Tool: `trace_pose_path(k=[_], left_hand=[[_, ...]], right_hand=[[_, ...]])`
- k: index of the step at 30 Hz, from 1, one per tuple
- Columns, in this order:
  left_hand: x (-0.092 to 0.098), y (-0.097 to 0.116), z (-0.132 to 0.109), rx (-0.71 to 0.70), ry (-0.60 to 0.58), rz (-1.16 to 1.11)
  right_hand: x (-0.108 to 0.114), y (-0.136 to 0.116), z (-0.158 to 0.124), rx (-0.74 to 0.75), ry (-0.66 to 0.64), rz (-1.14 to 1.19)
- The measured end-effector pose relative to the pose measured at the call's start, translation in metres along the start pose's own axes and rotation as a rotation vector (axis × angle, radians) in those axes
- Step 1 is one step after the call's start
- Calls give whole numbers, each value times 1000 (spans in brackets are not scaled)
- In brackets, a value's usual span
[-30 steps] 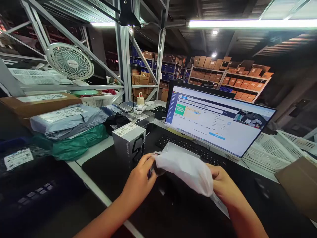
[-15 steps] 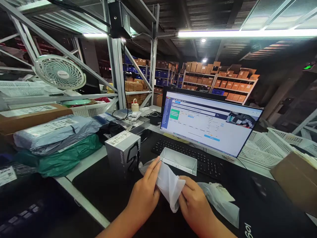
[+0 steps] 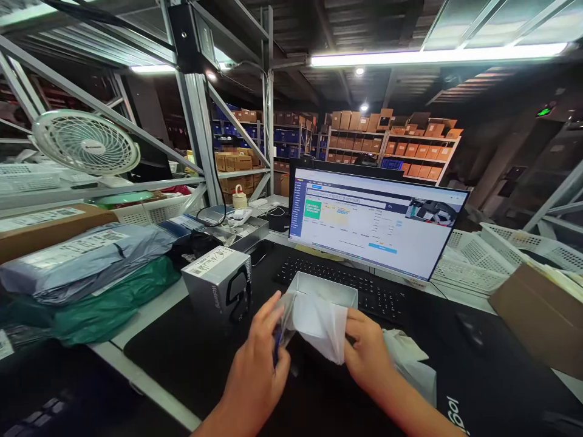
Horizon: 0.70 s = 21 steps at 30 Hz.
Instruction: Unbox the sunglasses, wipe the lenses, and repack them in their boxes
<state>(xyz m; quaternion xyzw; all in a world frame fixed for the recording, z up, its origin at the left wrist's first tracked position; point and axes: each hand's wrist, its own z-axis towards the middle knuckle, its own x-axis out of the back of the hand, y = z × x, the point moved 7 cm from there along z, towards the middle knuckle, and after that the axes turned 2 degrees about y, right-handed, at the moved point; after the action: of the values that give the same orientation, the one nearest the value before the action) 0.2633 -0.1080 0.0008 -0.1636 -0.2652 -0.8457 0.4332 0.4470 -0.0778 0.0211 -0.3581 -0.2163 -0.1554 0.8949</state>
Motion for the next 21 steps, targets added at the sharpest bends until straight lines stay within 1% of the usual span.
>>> trace_pose_path(k=[2, 4, 6, 10, 12, 13, 15, 17, 19, 21], left_hand=[[8, 1, -9, -47, 98, 71], [10, 0, -17, -60, 130, 177], [9, -5, -22, -15, 88, 264], [7, -18, -25, 97, -27, 420], [2, -22, -25, 93, -100, 419], [0, -22, -25, 80, -134, 385], [-5, -22, -26, 38, -182, 287], [-8, -19, -25, -8, -199, 202], [-10, -14, -24, -51, -209, 133], [-13, -7, -21, -75, -232, 73]], right_hand=[[0, -11, -8, 176, 42, -185], [-7, -24, -18, 344, 62, -344], [-16, -35, -26, 436, 56, -468], [-36, -48, -35, 513, -28, -601], [-43, -50, -38, 552, -59, -608], [-44, -49, -39, 559, -51, -595], [-41, -44, -37, 523, -6, -537], [-34, -36, -33, 428, 40, -439], [-26, -26, -27, 281, 62, -305], [-21, -13, -21, 81, 43, -112]])
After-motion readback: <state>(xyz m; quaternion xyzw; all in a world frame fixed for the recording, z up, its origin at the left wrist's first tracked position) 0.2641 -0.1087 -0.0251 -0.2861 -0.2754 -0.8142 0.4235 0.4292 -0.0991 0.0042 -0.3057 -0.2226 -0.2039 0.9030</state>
